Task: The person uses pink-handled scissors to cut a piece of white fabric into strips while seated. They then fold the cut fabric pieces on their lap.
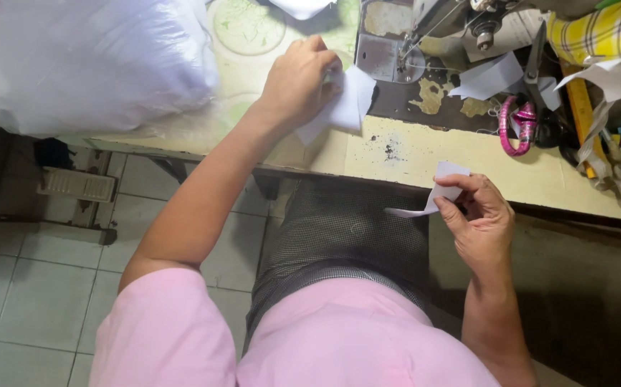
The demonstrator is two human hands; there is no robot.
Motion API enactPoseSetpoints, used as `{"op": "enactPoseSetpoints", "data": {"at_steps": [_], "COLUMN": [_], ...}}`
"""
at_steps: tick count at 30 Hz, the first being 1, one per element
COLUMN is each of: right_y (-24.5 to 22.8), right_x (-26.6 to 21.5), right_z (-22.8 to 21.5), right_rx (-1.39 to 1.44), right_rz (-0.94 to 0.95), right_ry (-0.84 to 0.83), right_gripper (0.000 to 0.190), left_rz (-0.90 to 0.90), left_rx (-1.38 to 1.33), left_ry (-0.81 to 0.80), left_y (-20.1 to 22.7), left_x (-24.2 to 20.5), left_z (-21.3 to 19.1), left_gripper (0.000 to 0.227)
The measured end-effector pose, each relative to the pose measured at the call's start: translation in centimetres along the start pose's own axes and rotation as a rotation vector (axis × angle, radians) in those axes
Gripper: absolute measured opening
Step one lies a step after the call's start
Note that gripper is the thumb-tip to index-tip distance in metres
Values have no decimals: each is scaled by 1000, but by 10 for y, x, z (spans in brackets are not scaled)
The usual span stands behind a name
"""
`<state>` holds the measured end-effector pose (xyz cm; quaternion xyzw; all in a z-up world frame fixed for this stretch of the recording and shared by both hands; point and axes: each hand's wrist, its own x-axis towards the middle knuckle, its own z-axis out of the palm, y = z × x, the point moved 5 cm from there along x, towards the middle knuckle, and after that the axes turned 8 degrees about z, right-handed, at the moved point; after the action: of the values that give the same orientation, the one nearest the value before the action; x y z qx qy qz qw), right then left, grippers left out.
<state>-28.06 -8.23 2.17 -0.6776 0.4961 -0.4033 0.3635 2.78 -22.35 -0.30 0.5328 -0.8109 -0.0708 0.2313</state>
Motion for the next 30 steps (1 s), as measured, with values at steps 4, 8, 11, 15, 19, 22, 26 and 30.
{"op": "enactPoseSetpoints", "data": {"at_steps": [4,8,11,15,19,22,26,30], "right_y": [3,8,30,32,22,12,33,6], "right_x": [-4,-3,-6,-9,-14,-15,-8,-13], "right_z": [-12,-17,-16,-17,-20,-21,-24,-17], "right_rx": [-43,-18,94,21,25,11,61,-26], "right_rz": [6,-20,85,38,44,47,-64,42], "right_ry": [56,89,87,79,87,89,126,73], "right_gripper": [21,22,29,27,26,26,21,23], "left_rz": [64,160,127,150,527,301,-104,-362], "left_rx": [-59,-14,-140,-200,494,261,-162,-440], "left_ry": [121,143,122,78,168,164,151,150], "left_y": [4,31,63,78,89,78,57,39], "left_x": [17,38,46,47,39,27,4,-7], "left_z": [-11,-45,-71,-76,-73,-91,-113,-114], "left_gripper": [11,28,20,15,21,16,15,20]}}
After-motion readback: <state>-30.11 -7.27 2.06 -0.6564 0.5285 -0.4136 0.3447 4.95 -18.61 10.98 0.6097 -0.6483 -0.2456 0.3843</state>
